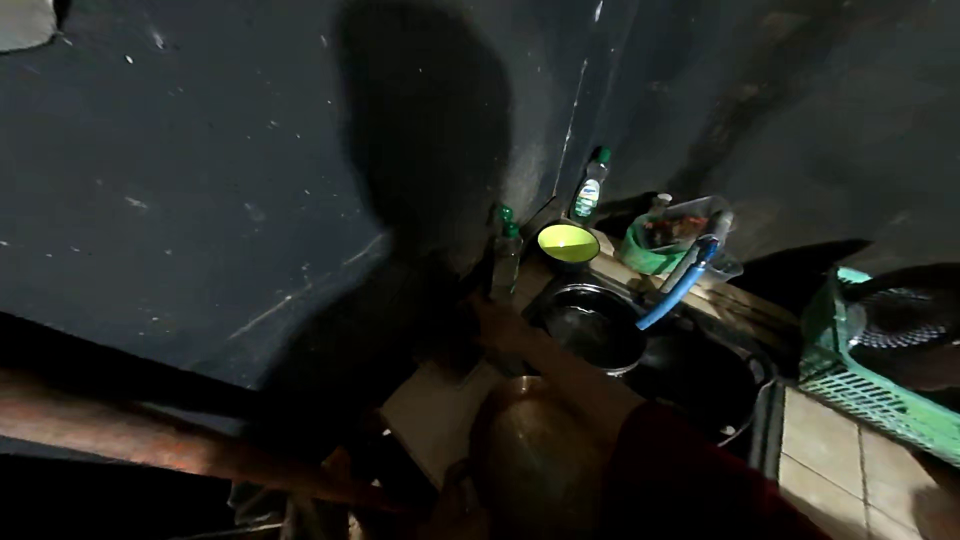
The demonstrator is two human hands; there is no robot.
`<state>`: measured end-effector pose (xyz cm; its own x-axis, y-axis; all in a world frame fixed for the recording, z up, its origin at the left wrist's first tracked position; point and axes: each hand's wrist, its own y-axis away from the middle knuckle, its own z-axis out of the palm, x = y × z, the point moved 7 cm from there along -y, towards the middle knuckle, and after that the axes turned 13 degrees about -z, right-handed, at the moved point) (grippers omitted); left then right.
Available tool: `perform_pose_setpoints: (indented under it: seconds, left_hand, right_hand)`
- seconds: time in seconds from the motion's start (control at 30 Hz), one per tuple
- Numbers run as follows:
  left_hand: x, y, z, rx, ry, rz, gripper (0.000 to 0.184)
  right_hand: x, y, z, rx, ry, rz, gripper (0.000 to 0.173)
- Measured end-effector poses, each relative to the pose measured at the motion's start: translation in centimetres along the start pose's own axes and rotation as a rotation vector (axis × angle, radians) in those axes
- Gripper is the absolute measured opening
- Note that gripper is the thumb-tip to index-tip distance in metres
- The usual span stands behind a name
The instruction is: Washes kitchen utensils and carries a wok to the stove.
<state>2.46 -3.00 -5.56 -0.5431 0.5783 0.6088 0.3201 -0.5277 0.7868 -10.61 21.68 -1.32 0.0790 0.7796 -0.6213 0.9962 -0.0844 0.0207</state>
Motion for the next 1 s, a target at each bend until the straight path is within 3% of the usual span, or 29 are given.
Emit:
perform_pose_setpoints:
  seconds: [0.13,0.23,0.33,0.43,0.5,0.57,0.67,0.77,0.83,0.9,1.0]
  left_hand:
    - [0.1,-1.1,0.7,0.032,-0.017,-0.088,0.065]
    - [-0.6,-3.2,1.2,-0.013,0.020,-0.019,0.070]
    - [0.2,-3.0,2.3,-0.046,0.066,-0.037,0.073]
    - [0.5,-3.5,3.4,-0.074,0.104,-0.034,0.077]
    - [0.3,-4.2,3.9,-0.054,0.122,-0.024,0.079]
    - [0.2,-4.9,4.4,-0.002,0.127,-0.007,0.069]
    - [0.0,-5.4,4.8,-0.007,0.149,-0.016,0.059]
    - [0.0,-5.6,5.4,-0.070,0.147,-0.031,0.060]
    - [0.2,-5.6,5.9,-0.096,0.123,-0.033,0.064]
    - [0.7,-5.8,5.8,-0.091,0.093,-0.022,0.065]
    - [1.1,-5.4,4.7,-0.058,0.082,-0.031,0.058]
  right_hand:
    - [1.1,5.9,-6.0,0.111,0.049,0.029,0.055]
    - [1.5,13.4,-8.7,0.190,-0.028,0.072,0.047]
    - [2.6,20.8,-5.5,0.171,-0.123,0.163,0.046]
    - [4.5,25.0,2.5,0.015,-0.034,0.261,0.051]
    - [4.3,26.1,7.1,-0.028,0.043,0.319,0.049]
    - [2.4,26.3,8.6,-0.009,0.022,0.348,0.043]
    - [1.9,27.6,7.7,-0.132,0.075,0.512,0.043]
    - [7.4,27.8,4.1,-0.093,0.165,0.741,0.048]
    - [9.6,25.5,4.4,0.057,0.157,0.702,0.048]
    - [7.1,23.2,6.3,0.195,0.067,0.525,0.045]
    - [3.6,24.2,8.8,0.043,-0.150,0.439,0.040]
